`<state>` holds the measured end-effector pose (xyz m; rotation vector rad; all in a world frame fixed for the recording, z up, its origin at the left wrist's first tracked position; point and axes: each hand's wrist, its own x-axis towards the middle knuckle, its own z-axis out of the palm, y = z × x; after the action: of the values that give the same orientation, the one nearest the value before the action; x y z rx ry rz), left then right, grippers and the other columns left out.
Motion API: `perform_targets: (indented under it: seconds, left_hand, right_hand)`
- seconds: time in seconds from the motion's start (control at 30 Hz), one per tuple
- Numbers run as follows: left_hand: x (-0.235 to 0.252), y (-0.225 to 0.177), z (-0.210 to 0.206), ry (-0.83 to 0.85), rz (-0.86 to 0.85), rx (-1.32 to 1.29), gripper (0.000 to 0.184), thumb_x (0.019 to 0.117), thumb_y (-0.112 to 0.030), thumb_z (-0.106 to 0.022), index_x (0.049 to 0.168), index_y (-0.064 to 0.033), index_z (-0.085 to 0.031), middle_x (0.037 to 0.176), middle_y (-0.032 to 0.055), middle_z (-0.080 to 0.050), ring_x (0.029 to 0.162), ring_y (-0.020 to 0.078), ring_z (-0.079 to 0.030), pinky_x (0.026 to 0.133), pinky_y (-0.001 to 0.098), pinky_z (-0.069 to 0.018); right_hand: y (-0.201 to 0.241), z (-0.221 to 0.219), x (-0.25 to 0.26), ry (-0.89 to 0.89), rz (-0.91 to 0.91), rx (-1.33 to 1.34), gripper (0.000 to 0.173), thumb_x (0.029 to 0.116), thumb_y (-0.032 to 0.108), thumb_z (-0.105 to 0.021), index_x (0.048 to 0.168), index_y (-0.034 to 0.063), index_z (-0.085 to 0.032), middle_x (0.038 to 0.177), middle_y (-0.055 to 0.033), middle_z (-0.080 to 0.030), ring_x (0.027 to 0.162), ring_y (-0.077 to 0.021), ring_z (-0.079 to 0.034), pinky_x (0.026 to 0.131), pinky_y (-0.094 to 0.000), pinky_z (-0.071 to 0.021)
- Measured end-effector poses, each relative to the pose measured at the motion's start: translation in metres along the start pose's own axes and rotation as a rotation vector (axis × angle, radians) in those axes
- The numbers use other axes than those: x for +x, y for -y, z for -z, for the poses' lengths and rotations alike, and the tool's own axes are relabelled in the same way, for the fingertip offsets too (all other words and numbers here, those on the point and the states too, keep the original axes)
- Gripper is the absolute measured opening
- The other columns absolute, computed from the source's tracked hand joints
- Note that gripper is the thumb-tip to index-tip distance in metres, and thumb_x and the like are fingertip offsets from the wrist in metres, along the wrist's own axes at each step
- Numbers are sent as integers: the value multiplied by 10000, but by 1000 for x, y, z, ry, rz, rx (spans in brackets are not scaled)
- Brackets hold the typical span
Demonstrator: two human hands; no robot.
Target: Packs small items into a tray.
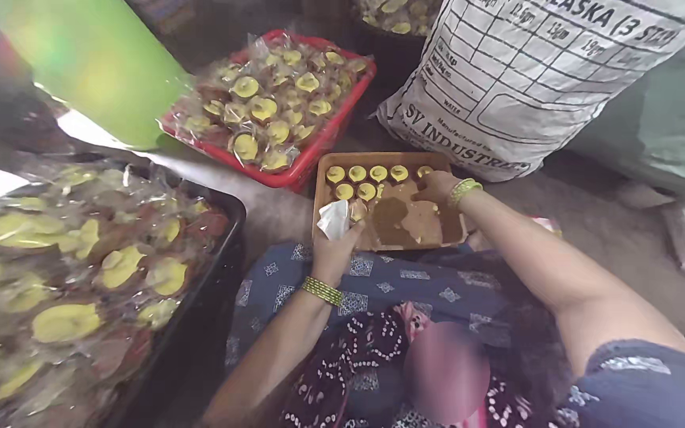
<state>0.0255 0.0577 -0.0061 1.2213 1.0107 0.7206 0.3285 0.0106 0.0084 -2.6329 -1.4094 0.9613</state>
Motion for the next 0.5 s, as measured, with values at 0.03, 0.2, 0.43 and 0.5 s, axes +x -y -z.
perform_targets:
  seconds: [0.03, 0.2, 0.43, 0.5]
  left_hand:
    - [1, 1, 0, 22, 22, 14, 473, 830, -211, -856, 1159, 35, -622, 894, 92, -694, 708, 156, -665, 629, 317, -589]
    - [7, 3, 0, 116, -2, 116, 360, 769, -150, -865, 1064, -23, -702, 933, 62, -743, 766, 163, -700, 680, 335, -607]
    - [9, 10, -7, 200, -168, 65, 337, 772, -76, -866, 1029, 2, -661, 869, 51, -714, 799, 145, -694, 768, 318, -613]
    - [10, 12, -8, 244, -190, 102, 280, 794, -53, -827, 1036, -16, -690, 918, 40, -743, 855, 143, -713, 816, 318, -612]
  right_hand:
    - [-13, -4, 18, -59, -48, -43, 550, 897, 455, -765, 1141, -34, -704, 1134, -306, -673, 1122, -493, -633, 960, -723, -464]
    - [-46, -21, 69, -248, -211, -4, 585, 860, 493, -762, 1136, -19, -705, 1186, -288, -669, 1146, -477, -633, 925, -725, -482]
    - [-64, -37, 99, -274, -303, 56, 576, 889, 514, -729, 1106, -19, -716, 1173, -278, -682, 1137, -460, -649, 930, -703, -496]
    - [-64, -35, 96, -303, -332, 125, 600, 821, 452, -810, 1102, -65, -693, 1155, -302, -673, 1112, -474, -649, 916, -705, -501]
